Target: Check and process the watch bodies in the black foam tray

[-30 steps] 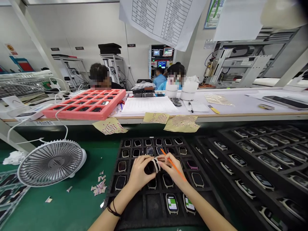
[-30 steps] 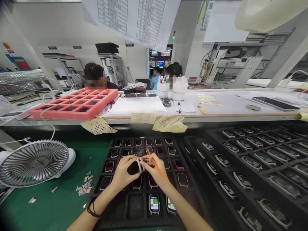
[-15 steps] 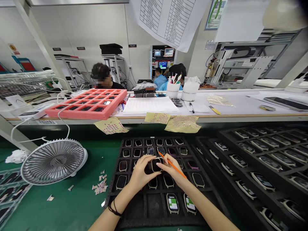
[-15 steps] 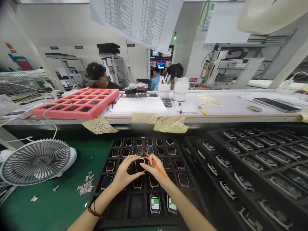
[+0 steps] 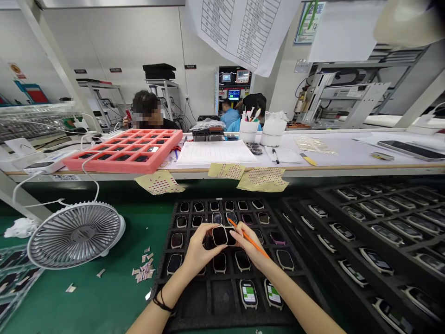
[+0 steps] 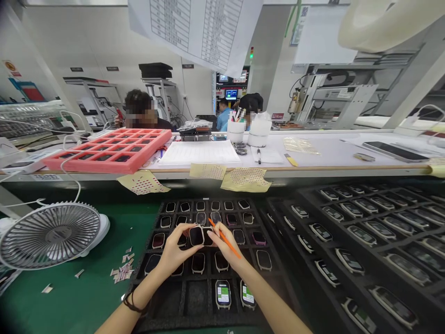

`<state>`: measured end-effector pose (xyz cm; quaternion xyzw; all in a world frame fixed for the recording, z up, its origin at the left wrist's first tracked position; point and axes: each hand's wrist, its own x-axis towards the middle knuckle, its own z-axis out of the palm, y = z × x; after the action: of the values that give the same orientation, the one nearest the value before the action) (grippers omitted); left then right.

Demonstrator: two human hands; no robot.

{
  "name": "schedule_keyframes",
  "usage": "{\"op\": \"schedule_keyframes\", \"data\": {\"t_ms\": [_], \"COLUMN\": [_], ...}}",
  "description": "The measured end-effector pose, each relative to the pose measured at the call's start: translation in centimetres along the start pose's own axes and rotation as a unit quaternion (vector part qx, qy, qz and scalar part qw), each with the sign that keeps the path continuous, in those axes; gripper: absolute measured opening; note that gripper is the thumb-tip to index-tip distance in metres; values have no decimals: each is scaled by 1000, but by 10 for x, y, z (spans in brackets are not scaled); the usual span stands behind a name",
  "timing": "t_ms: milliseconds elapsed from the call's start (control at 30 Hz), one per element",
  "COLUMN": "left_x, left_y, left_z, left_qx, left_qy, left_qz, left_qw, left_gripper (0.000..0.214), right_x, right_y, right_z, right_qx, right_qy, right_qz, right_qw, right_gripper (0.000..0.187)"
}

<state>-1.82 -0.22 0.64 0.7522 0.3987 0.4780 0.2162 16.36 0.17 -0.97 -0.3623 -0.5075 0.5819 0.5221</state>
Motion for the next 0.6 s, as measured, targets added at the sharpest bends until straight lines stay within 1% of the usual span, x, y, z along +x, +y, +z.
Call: {"op": "schedule_keyframes", "data": {"t_ms": [133,233,333,433,500,600], "left_x": [2,3,-4,-24,-44,-76], "left_y": [-1,-1,1,9,14,18], "left_z": [-1,-3,-10,-24,-36,-50], "left_qx": [5,7,-5,3,42,131], "left_qy": [6,15,22,3,-28,-85], "left_qz": [-2,2,-27,-75,-96,-99], "left_qw": [1000,1000,999,997,994,983], "left_gripper": [36,35,37,39,38,37], "right_x": [3,5,-1,-18,-34,-58], "right_y": [3,2,-3,-12,-16,-8], "right_z": [-3,-3,1,11,19,34], "right_qx": [-18,-86,-146,-164,-201,-306], "right_qy": [1,16,38,34,27,36], "right_qz": [-17,-58,-91,-81,-76,-87], "right_qw": [1000,994,984,982,976,947], "right_gripper": [39,41,45,46,45,42]}}
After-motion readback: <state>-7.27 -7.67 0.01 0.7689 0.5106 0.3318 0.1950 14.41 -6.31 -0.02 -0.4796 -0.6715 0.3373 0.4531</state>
